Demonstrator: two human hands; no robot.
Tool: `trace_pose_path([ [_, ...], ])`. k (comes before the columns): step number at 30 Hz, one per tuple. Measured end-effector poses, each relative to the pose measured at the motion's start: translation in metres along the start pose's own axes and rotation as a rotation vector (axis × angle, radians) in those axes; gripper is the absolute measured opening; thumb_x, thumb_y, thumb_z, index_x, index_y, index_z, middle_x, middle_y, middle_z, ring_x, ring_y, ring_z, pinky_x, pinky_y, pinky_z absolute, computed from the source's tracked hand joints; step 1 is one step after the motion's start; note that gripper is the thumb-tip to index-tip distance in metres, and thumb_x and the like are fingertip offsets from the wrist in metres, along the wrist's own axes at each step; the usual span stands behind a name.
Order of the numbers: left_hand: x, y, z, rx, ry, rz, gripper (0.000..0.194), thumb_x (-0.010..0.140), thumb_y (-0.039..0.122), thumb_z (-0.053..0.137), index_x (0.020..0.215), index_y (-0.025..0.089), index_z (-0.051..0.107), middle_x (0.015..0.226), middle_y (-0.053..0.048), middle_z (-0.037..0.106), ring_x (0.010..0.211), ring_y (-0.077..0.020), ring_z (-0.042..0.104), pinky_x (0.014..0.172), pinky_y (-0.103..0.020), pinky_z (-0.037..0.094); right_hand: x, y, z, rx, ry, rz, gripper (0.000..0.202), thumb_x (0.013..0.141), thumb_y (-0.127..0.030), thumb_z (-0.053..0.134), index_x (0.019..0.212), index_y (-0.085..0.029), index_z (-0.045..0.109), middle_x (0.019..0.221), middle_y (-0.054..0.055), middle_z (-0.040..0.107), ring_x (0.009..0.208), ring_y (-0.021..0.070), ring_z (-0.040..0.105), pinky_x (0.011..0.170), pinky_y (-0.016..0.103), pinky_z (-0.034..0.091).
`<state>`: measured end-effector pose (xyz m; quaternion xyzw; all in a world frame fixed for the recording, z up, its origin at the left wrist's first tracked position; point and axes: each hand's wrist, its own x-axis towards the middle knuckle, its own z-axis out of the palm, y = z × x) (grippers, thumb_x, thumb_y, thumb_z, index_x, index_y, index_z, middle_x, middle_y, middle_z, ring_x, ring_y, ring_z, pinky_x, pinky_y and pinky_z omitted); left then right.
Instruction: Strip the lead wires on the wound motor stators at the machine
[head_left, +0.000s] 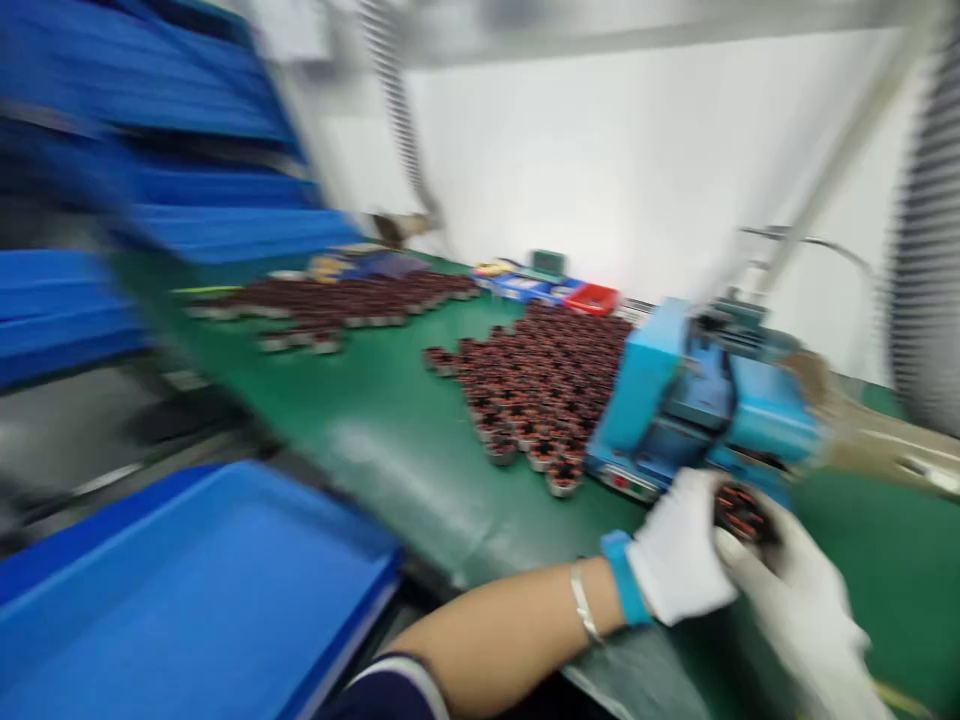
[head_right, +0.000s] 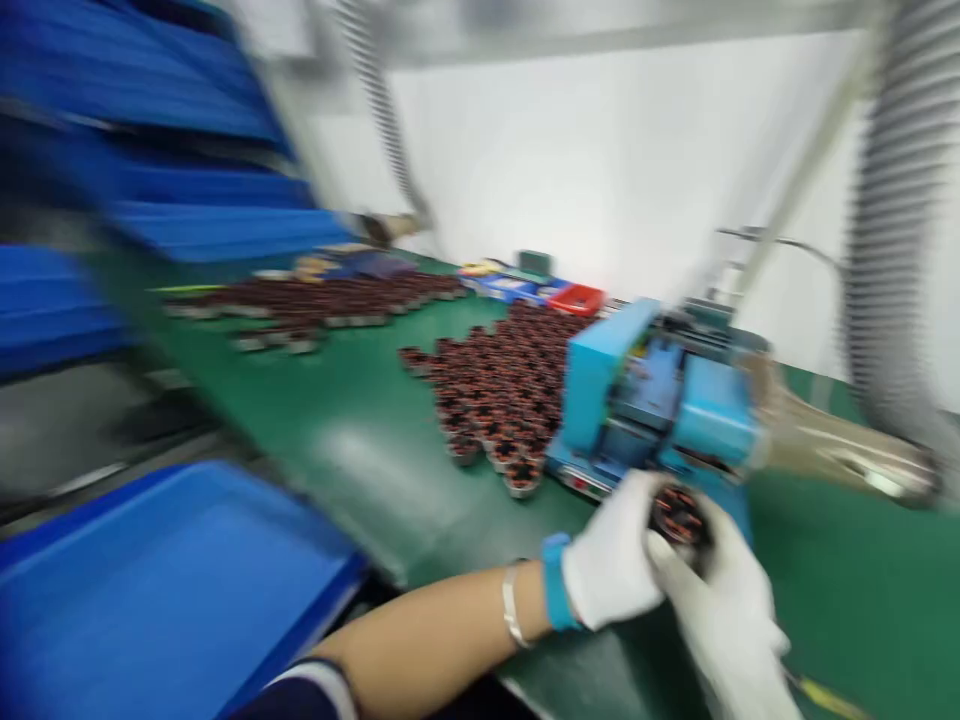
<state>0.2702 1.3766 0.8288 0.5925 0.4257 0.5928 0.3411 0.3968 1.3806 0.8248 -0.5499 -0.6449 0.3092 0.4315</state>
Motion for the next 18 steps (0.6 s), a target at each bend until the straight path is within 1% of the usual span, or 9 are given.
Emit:
trace_pose_path([
  [1,-0.001,-0.002,0.009,-0.064,-0.062,0.005,0.044,0.072,0.021,0.074,0.113,0.016,0.058,0.112,-0.013,0.066,0.102,-0.0252,0.063,0.095,-0.041,0.053,-0.007,0.000,-0.009,0.023,0.039,0.067,0.058,0.075,-0.048,0.073,0.123,-0.018,0.058,0.112,0.011,0.068,0.100,0.0287,0.066,0.092,0.048,0.054],
  [2,-0.001,-0.005,0.014,-0.061,-0.056,-0.016,0.042,0.072,0.019,0.071,0.112,0.016,0.057,0.110,-0.012,0.066,0.102,-0.0248,0.064,0.096,-0.042,0.052,-0.009,-0.002,-0.013,0.073,0.057,0.115,0.061,0.072,-0.047,0.074,0.123,-0.017,0.058,0.114,0.012,0.069,0.102,0.0298,0.066,0.095,0.048,0.053],
  [3,0.002,-0.008,0.017,-0.033,-0.043,-0.051,0.040,0.072,0.017,0.070,0.110,0.015,0.057,0.110,-0.012,0.066,0.102,-0.0249,0.064,0.097,-0.043,0.051,-0.009,-0.004,-0.014,0.134,0.061,0.139,0.060,0.071,-0.045,0.074,0.122,-0.017,0.058,0.116,0.012,0.068,0.105,0.0297,0.065,0.098,0.047,0.051],
  [4,0.005,-0.012,0.017,-0.012,-0.040,-0.076,0.042,0.070,0.017,0.071,0.109,0.015,0.058,0.109,-0.012,0.067,0.101,-0.0252,0.065,0.097,-0.044,0.051,-0.006,-0.006,-0.012,0.194,0.039,0.133,0.056,0.074,-0.042,0.072,0.122,-0.017,0.058,0.120,0.011,0.067,0.109,0.0281,0.064,0.100,0.045,0.050],
  [7,0.014,-0.017,0.015,0.016,-0.031,-0.118,0.042,0.068,0.018,0.072,0.107,0.017,0.059,0.106,-0.010,0.069,0.097,-0.0247,0.067,0.092,-0.043,0.053,0.004,-0.015,-0.006,0.253,0.045,0.122,0.049,0.077,-0.036,0.068,0.122,-0.018,0.059,0.115,0.009,0.069,0.103,0.0237,0.066,0.095,0.039,0.053],
  [12,0.022,-0.009,0.015,0.032,-0.007,-0.093,0.041,0.068,0.019,0.073,0.106,0.017,0.060,0.103,-0.009,0.071,0.096,-0.0250,0.068,0.089,-0.042,0.055,0.009,-0.025,-0.006,0.272,0.070,0.074,0.044,0.078,-0.032,0.067,0.118,-0.017,0.061,0.109,0.008,0.070,0.099,0.0221,0.066,0.091,0.035,0.054],
  [18,0.030,-0.002,0.018,0.038,-0.002,-0.053,0.039,0.067,0.025,0.075,0.102,0.016,0.061,0.097,-0.009,0.072,0.090,-0.0246,0.070,0.085,-0.040,0.057,0.015,-0.025,-0.004,0.336,0.103,0.053,0.039,0.079,-0.032,0.066,0.115,-0.016,0.062,0.106,0.007,0.070,0.098,0.0212,0.066,0.091,0.034,0.053],
])
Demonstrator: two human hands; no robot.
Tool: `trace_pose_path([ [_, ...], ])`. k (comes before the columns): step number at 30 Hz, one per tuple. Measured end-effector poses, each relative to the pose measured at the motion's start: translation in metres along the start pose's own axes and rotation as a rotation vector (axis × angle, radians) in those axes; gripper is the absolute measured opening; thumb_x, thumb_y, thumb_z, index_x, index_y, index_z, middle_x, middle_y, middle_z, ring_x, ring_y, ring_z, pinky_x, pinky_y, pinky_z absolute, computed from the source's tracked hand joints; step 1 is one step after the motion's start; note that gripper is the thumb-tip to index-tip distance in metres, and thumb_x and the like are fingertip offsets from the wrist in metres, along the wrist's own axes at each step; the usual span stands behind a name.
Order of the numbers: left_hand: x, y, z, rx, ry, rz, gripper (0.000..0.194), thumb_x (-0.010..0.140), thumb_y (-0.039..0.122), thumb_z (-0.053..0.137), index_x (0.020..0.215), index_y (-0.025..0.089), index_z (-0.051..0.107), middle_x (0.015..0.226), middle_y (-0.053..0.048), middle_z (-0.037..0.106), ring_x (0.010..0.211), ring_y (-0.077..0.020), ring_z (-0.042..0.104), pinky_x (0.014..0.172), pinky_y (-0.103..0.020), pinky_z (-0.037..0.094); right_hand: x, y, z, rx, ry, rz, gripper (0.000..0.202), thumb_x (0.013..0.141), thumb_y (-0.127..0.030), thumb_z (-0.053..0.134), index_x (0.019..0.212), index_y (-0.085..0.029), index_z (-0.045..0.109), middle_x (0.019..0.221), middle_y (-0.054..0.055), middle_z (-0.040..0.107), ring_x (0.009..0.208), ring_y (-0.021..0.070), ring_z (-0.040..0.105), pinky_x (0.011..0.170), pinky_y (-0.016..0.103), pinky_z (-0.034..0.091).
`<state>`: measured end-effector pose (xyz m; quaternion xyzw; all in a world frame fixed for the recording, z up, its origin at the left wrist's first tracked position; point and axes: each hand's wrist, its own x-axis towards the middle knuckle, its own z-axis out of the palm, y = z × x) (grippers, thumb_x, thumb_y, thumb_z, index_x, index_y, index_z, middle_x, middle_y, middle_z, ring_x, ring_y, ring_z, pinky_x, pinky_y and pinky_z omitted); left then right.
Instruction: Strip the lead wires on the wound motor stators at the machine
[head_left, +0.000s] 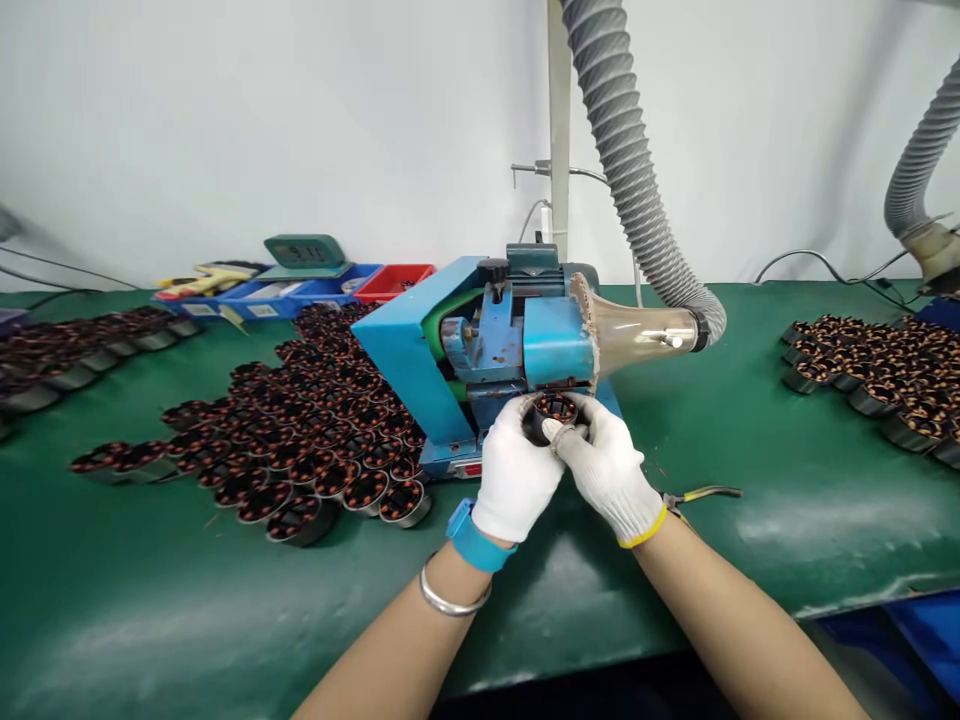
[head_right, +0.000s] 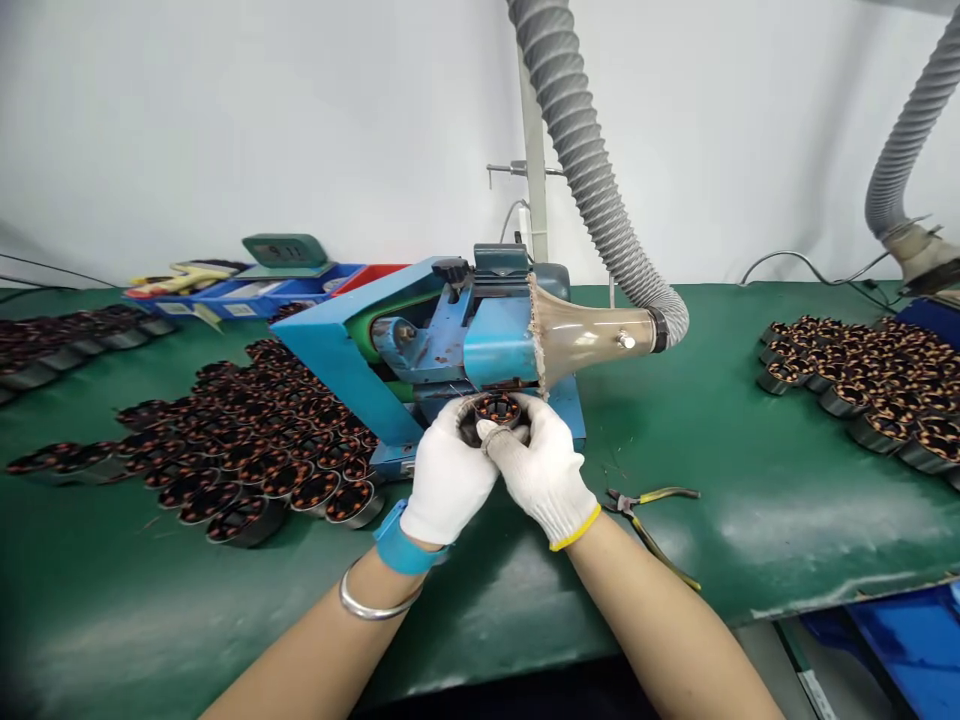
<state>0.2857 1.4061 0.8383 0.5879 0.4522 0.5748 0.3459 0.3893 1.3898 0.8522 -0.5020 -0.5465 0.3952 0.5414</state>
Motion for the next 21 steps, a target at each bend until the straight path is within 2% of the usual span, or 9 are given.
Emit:
trace_pose_path([
  [7,0.003,0.005,0.002,0.140,-0.005,0.048,0.035,0.067,0.017,0.070,0.101,0.017,0.062,0.098,-0.009,0.073,0.090,-0.0254,0.069,0.084,-0.040,0.056,0.000,0.000,-0.003,0.037,0.017,0.025,0.041,0.079,-0.034,0.065,0.115,-0.015,0.062,0.101,0.007,0.071,0.094,0.0211,0.066,0.088,0.034,0.054],
  [16,0.004,0.009,0.003,0.206,-0.005,0.074,0.036,0.065,0.014,0.071,0.100,0.018,0.064,0.099,-0.008,0.073,0.091,-0.0247,0.069,0.083,-0.037,0.056,-0.001,-0.003,-0.004,0.058,0.047,0.035,0.042,0.077,-0.037,0.065,0.113,-0.014,0.063,0.093,0.006,0.072,0.087,0.0200,0.067,0.082,0.031,0.055],
  [21,0.003,0.012,0.004,0.247,0.013,0.087,0.036,0.065,0.014,0.070,0.100,0.017,0.064,0.099,-0.008,0.072,0.091,-0.0244,0.069,0.083,-0.036,0.055,-0.002,-0.004,-0.005,0.046,0.063,0.029,0.043,0.078,-0.039,0.065,0.113,-0.014,0.063,0.094,0.007,0.072,0.092,0.0212,0.066,0.086,0.032,0.054],
])
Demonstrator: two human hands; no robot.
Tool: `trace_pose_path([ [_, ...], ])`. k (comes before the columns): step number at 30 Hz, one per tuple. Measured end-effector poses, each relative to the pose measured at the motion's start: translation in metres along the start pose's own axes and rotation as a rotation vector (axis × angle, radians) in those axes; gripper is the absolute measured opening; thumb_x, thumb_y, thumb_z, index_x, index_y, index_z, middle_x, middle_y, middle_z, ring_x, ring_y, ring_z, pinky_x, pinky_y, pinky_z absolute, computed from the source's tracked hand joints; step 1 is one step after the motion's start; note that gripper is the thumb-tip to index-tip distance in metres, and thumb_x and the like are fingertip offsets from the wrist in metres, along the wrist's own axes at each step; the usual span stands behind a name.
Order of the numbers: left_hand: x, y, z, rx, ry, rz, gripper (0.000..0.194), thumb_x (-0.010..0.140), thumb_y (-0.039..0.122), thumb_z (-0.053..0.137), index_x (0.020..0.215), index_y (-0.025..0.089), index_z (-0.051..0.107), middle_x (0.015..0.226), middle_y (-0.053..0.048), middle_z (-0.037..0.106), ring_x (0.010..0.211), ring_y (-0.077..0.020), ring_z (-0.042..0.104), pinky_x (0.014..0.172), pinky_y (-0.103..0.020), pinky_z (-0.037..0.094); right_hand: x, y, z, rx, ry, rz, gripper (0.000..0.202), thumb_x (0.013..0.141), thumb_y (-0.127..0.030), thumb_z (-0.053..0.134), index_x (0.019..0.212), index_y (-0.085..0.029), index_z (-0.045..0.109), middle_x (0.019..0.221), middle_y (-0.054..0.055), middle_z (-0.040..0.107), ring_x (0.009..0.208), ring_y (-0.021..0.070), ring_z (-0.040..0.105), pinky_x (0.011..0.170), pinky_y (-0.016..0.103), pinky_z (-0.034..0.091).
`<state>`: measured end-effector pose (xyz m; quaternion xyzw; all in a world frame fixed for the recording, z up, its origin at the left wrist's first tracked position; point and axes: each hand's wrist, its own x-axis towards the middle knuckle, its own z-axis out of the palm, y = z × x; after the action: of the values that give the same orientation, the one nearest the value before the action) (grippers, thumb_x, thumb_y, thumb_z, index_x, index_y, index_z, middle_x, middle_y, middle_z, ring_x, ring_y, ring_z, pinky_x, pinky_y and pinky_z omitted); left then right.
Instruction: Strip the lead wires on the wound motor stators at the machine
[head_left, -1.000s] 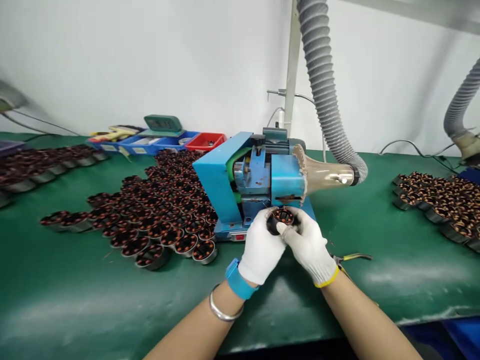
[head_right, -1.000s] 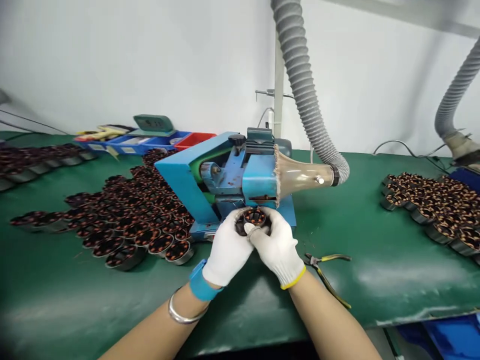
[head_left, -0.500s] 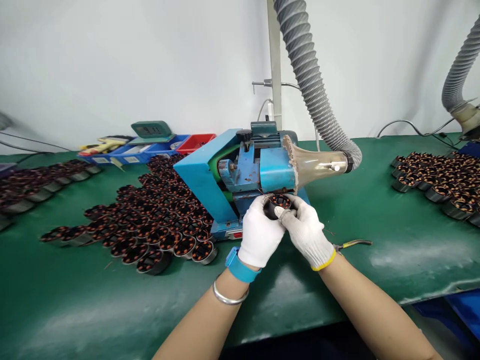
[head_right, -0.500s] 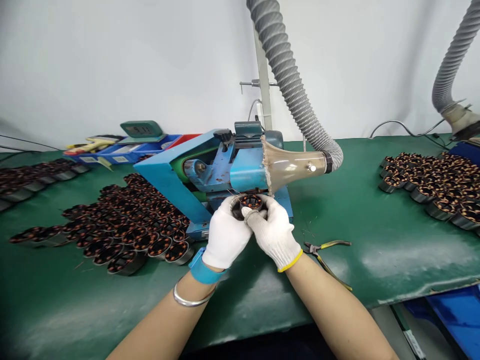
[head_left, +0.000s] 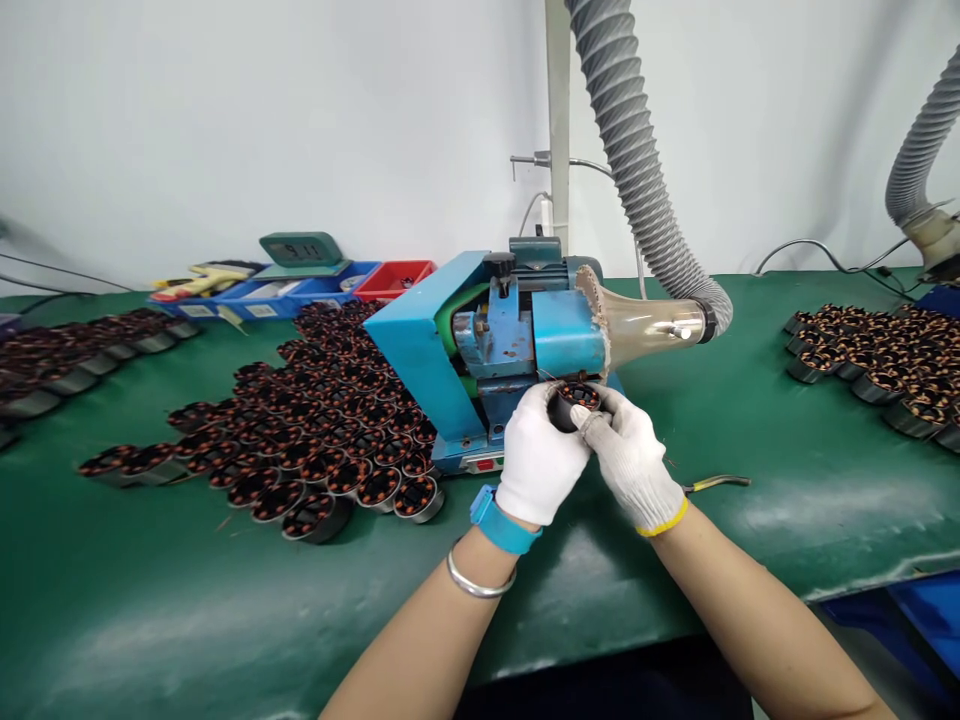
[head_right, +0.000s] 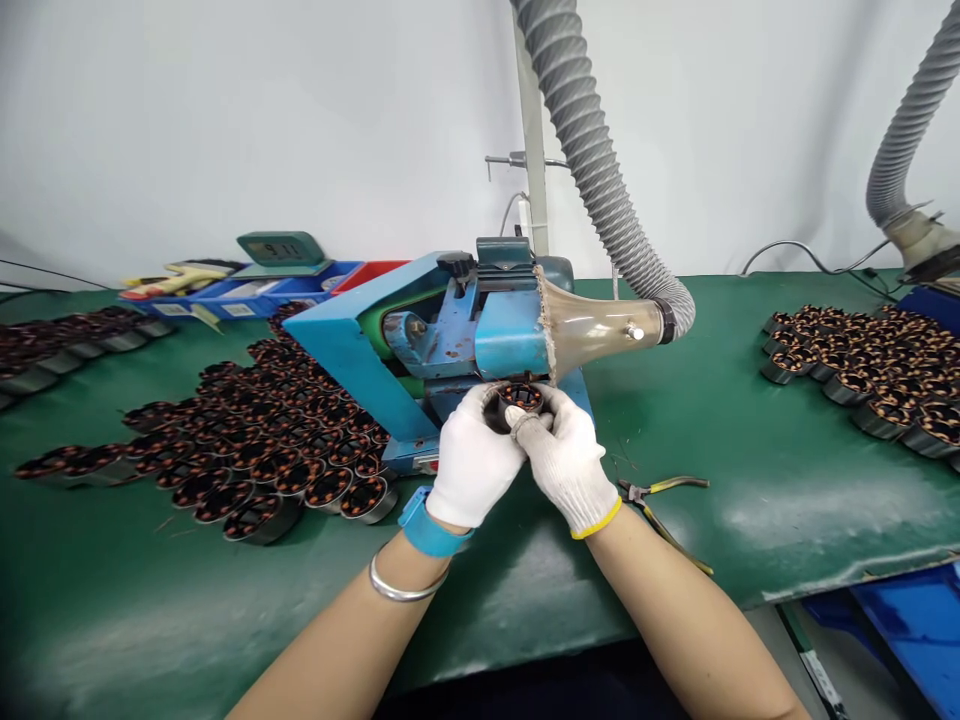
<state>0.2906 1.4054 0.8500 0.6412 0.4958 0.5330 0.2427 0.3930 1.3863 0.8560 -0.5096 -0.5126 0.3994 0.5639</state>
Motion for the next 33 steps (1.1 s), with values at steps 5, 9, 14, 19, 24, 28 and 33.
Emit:
trace_pose_path([
  [5,-0.003,-0.001,0.000,-0.010,-0.008,0.022,0.035,0.066,0.015,0.071,0.101,0.017,0.063,0.100,-0.009,0.072,0.092,-0.0248,0.068,0.084,-0.037,0.055,-0.003,0.004,-0.001,0.024,0.006,-0.047,0.041,0.080,-0.038,0.064,0.113,-0.015,0.062,0.106,0.009,0.070,0.100,0.0227,0.065,0.091,0.034,0.053],
  [9,-0.002,-0.001,-0.001,-0.036,-0.013,0.007,0.034,0.067,0.016,0.071,0.100,0.018,0.063,0.100,-0.009,0.072,0.093,-0.0255,0.068,0.085,-0.038,0.055,-0.002,0.005,0.001,-0.002,0.030,-0.062,0.039,0.081,-0.038,0.064,0.113,-0.015,0.062,0.108,0.009,0.070,0.101,0.0241,0.065,0.093,0.037,0.053],
  [14,-0.003,-0.005,0.000,-0.054,-0.010,0.001,0.035,0.068,0.018,0.073,0.101,0.017,0.063,0.100,-0.010,0.071,0.094,-0.0258,0.068,0.086,-0.039,0.055,-0.004,0.004,0.003,-0.028,0.030,-0.056,0.042,0.081,-0.038,0.063,0.116,-0.013,0.060,0.110,0.012,0.068,0.102,0.0246,0.064,0.095,0.039,0.052],
  [19,-0.027,-0.013,-0.011,-0.156,-0.045,0.030,0.045,0.067,0.023,0.075,0.109,0.018,0.058,0.104,-0.008,0.069,0.096,-0.0232,0.067,0.090,-0.039,0.054,-0.028,0.005,-0.004,-0.258,-0.019,-0.134,0.047,0.073,-0.031,0.068,0.117,-0.017,0.058,0.113,0.010,0.065,0.105,0.0251,0.062,0.097,0.041,0.050],
  [24,-0.087,-0.028,-0.067,0.028,-0.073,-0.043,0.049,0.057,0.017,0.077,0.104,0.021,0.064,0.110,-0.009,0.063,0.105,-0.0264,0.064,0.094,-0.040,0.053,-0.042,0.004,-0.018,-0.245,-0.215,-0.245,0.044,0.075,-0.037,0.065,0.114,-0.019,0.060,0.111,0.012,0.066,0.102,0.0264,0.063,0.090,0.039,0.053],
  [28,-0.134,-0.074,-0.139,0.362,-0.098,-0.293,0.044,0.061,0.018,0.071,0.104,0.022,0.066,0.101,-0.006,0.065,0.095,-0.0244,0.066,0.088,-0.037,0.055,-0.044,0.006,-0.025,-0.332,-0.224,-0.120,0.044,0.078,-0.045,0.063,0.117,-0.024,0.061,0.116,0.011,0.066,0.097,0.0259,0.067,0.062,0.028,0.057],
  [33,-0.125,-0.155,-0.257,0.799,0.390,-0.728,0.079,0.070,0.041,0.068,0.136,0.009,0.039,0.125,-0.019,0.059,0.115,-0.0323,0.060,0.100,-0.041,0.048,-0.049,0.012,-0.023,-0.446,-0.212,-0.122,0.040,0.078,-0.058,0.059,0.109,-0.032,0.065,0.105,0.007,0.072,0.081,0.0232,0.071,0.052,0.024,0.056],
])
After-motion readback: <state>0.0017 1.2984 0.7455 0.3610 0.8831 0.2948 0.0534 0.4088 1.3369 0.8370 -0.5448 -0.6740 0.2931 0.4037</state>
